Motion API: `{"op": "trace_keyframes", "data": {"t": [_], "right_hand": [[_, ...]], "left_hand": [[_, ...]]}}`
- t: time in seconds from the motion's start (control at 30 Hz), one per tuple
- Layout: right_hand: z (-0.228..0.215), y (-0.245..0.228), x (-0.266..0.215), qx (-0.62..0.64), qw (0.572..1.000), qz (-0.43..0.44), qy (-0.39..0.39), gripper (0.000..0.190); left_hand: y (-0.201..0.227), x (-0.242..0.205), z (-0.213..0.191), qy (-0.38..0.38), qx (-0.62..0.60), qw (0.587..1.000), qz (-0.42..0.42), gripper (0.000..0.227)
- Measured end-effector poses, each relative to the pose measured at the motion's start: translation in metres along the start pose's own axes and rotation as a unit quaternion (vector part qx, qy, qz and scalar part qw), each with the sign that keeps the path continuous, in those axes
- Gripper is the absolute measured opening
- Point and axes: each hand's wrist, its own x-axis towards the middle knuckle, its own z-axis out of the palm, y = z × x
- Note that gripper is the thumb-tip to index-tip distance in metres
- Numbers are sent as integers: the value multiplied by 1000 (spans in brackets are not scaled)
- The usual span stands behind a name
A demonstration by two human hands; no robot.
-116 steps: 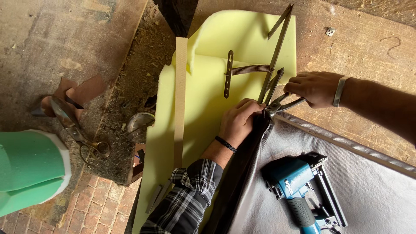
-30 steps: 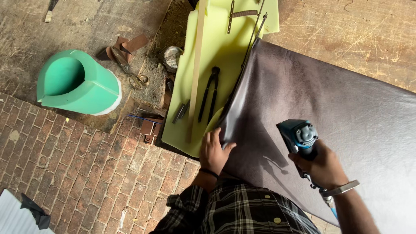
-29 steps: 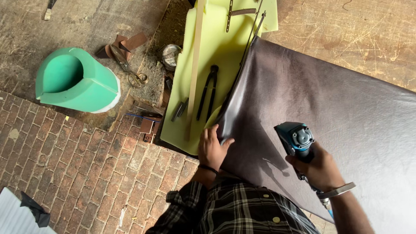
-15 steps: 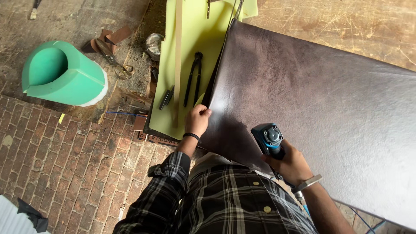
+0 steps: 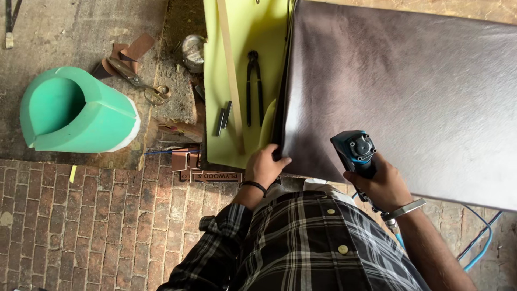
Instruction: The person staples brown fabric onto a foam-covered wooden frame using a pneumatic staple gun. They trim excess fabric with shears, fold edges, and secure the material along the frame edges. The finished upholstered panel is lifted and placed on the floor.
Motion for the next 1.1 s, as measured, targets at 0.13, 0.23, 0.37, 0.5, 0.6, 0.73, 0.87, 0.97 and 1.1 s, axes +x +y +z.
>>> {"op": "trace_keyframes", "data": {"t": [0.13, 0.23, 0.37, 0.5, 0.6, 0.73, 0.87, 0.97, 1.1], "right_hand": [[30, -2, -11, -31, 999, 8, 22, 47], [44, -5, -15, -12, 999, -15, 27, 48], [51, -13, -15, -89, 995, -17, 29, 48], [44, -17, -15, -90, 995, 47, 4, 44], [40, -19, -16, -84, 995, 60, 1, 44], [29, -21, -4, -50, 998, 18, 15, 38], [6, -17, 30, -108, 994, -3, -16, 39], [-19, -18, 58, -174, 981, -88, -18, 41], [-60, -31, 94, -180, 977, -112, -25, 39]], "left_hand": [[-17, 6, 5, -14, -51, 999, 3, 37], [-29, 15, 9, -44, -135, 990, -26, 30], [-42, 13, 8, -11, -204, 979, 26, 25], [-45, 3, 8, 27, -146, 987, 67, 34], [-37, 6, 5, 48, -112, 987, 102, 53], [-5, 41, -1, 126, -109, 975, 150, 60], [27, 92, 3, 92, -29, 989, 108, 61], [49, 125, 4, 144, 9, 981, 131, 65], [81, 168, 0, 182, 54, 976, 108, 59]]}}
